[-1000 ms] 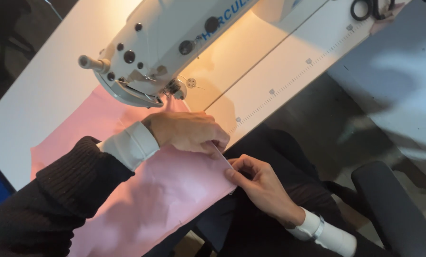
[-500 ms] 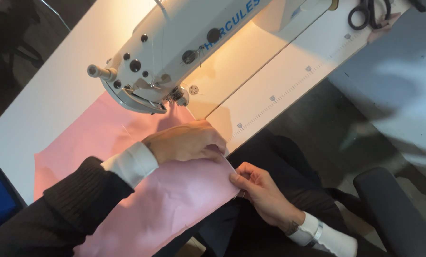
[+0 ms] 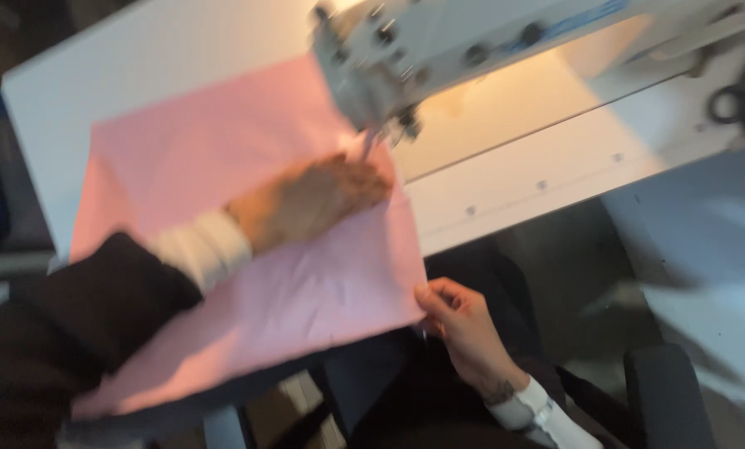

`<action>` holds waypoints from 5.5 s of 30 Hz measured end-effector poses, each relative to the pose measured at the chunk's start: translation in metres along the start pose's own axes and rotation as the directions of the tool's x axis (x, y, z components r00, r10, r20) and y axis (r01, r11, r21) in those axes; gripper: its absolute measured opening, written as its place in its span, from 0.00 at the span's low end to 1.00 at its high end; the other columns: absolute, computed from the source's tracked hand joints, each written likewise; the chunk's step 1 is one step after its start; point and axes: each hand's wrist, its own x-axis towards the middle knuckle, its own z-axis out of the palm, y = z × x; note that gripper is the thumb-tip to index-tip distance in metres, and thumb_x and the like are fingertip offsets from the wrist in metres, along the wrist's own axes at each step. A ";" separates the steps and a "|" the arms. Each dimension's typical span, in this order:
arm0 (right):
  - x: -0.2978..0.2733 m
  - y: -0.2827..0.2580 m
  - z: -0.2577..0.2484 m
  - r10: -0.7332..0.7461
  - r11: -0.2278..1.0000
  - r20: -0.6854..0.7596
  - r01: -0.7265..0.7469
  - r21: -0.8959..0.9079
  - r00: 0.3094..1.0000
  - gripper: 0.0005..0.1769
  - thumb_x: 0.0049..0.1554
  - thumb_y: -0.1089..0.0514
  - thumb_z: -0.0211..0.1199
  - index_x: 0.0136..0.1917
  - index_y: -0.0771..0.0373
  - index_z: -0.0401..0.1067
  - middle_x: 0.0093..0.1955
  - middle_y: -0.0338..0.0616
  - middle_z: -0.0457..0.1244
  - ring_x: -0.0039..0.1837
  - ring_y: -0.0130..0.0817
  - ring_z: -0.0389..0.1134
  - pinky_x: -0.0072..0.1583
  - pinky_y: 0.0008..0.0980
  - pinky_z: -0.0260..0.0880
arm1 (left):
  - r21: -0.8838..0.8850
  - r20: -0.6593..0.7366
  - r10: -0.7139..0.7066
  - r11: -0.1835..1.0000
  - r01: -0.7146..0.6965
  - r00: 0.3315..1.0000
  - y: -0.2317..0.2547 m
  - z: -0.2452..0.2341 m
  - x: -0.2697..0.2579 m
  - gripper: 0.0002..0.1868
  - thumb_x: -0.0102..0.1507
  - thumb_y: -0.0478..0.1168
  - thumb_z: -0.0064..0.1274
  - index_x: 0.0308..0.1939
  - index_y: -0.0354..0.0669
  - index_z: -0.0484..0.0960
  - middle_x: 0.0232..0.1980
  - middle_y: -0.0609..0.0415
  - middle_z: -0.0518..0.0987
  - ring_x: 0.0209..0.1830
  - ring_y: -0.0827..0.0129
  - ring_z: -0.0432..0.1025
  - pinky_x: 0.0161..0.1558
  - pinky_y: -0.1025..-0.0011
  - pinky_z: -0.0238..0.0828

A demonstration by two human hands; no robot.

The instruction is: Sewing pink and black leather pieces together using an industrial sewing machine.

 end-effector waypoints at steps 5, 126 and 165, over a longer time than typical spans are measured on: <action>-0.002 -0.001 0.011 -0.082 0.996 -0.057 0.083 0.016 0.995 0.13 0.60 0.55 0.64 0.49 0.68 0.77 0.41 0.40 0.69 0.42 0.23 0.67 0.45 0.23 0.67 | -0.037 0.069 0.009 0.999 -0.006 0.998 0.000 -0.003 -0.005 0.20 0.69 0.41 0.41 0.62 0.42 0.79 0.69 0.57 0.74 0.71 0.64 0.65 0.68 0.64 0.57; 0.047 -0.150 0.064 -0.383 0.298 0.166 0.292 -0.909 0.909 0.12 0.53 0.56 0.68 0.46 0.66 0.80 0.33 0.45 0.72 0.35 0.29 0.75 0.41 0.28 0.74 | 0.344 -0.630 -0.086 0.860 0.376 0.772 0.210 0.105 -0.026 0.13 0.61 0.35 0.47 0.41 0.29 0.84 0.46 0.41 0.82 0.50 0.57 0.78 0.69 0.65 0.67; 0.093 -0.145 0.031 -0.090 0.713 0.114 0.144 -0.687 0.989 0.13 0.58 0.56 0.68 0.45 0.71 0.78 0.35 0.36 0.66 0.35 0.19 0.64 0.39 0.21 0.69 | 0.395 -0.662 -0.091 0.801 0.450 0.744 0.211 0.075 -0.023 0.13 0.61 0.36 0.48 0.42 0.32 0.85 0.45 0.44 0.83 0.49 0.59 0.78 0.69 0.63 0.66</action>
